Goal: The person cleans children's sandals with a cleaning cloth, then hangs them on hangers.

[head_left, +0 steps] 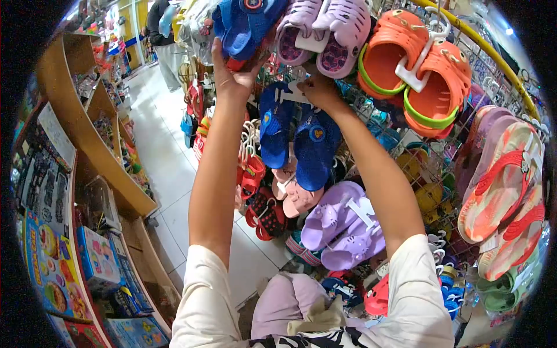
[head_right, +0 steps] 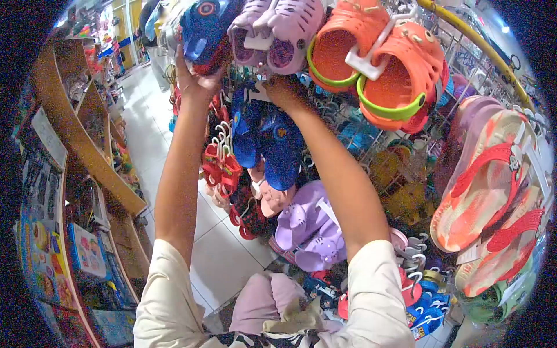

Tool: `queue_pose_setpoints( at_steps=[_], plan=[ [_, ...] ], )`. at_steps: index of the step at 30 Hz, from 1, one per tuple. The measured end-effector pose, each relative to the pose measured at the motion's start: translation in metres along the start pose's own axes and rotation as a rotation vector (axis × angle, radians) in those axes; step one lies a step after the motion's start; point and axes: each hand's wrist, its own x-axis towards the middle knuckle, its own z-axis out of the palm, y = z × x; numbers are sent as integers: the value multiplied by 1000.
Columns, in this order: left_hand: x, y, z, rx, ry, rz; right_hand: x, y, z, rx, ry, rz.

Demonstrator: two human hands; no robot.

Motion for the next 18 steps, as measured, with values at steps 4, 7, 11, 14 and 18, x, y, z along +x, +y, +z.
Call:
queue_pose_setpoints(
  at_steps=[4,7,11,14,18],
  plan=[
    [-1,1,4,84,69,49,69,73,36,-133,-292,133],
    [4,-2,-2,4,101,44,57,59,35,446,-111,67],
    [6,-12,-5,-53,94,176,48,67,36,442,-139,-27],
    [10,-20,-18,5,77,312,48,70,29,400,-75,-110],
    [7,-12,1,-196,135,221,53,62,21,296,-36,-136]
  ],
)
